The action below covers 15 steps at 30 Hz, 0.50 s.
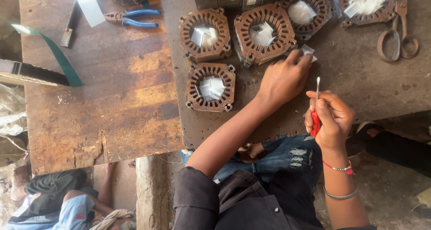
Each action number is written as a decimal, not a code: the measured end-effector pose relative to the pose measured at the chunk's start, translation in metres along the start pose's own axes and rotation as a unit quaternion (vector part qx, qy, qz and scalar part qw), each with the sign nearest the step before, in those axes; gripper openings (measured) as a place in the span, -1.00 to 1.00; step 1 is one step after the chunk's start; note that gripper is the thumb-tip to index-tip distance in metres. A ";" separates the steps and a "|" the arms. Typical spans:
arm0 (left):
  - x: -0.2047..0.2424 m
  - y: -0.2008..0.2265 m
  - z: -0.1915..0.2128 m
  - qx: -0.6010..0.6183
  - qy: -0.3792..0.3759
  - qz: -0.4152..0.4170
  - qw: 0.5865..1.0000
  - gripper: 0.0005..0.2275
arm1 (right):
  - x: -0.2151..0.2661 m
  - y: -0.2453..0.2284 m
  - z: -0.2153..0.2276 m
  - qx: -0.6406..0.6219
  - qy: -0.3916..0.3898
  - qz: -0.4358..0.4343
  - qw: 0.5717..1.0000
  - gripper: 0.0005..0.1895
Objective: The person uses a red-handled screwdriver to press white paper squares into the slots of a brown, circular, slotted component. They repeatedly pick up paper squares and insert them into the component's slots, working on a wooden table.
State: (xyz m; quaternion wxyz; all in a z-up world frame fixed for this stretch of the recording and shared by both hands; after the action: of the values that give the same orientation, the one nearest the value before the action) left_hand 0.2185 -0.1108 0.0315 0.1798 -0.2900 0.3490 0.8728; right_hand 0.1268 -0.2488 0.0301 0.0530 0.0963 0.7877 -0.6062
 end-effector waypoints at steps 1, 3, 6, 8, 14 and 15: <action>-0.001 -0.001 0.000 0.002 -0.005 0.009 1.000 -0.77 | -0.001 0.000 0.000 0.002 -0.003 0.005 1.000 -0.74; -0.001 -0.002 0.000 0.008 -0.014 0.027 0.999 -0.76 | -0.001 -0.001 -0.001 0.005 -0.008 0.013 1.000 -0.73; -0.002 0.000 -0.001 -0.045 0.002 0.003 0.999 -0.68 | 0.000 -0.002 -0.001 0.006 -0.002 0.006 1.000 -0.74; 0.000 0.000 -0.002 -0.084 -0.012 -0.017 0.996 -0.63 | 0.000 -0.002 -0.001 0.013 -0.005 0.010 1.000 -0.74; 0.002 0.005 0.001 -0.136 0.010 -0.065 0.988 -0.61 | 0.000 -0.002 -0.001 0.016 -0.012 0.013 1.000 -0.74; 0.001 0.006 0.003 -0.139 0.010 -0.069 0.988 -0.61 | 0.000 -0.002 -0.001 0.013 -0.012 0.011 1.000 -0.74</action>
State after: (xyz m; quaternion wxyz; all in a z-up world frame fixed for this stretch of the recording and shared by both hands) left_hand 0.2136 -0.1126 0.0350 0.1944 -0.3443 0.2053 0.8953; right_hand 0.1266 -0.2483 0.0322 0.0680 0.0982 0.7782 -0.6166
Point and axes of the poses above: each hand's wrist, its own x-axis away from the middle knuckle, its own z-axis out of the back of the hand, y = z × x, the point moved 4 cm from there along -x, towards the middle knuckle, and after that the axes turned 8 degrees about y, right-handed, at the moved point
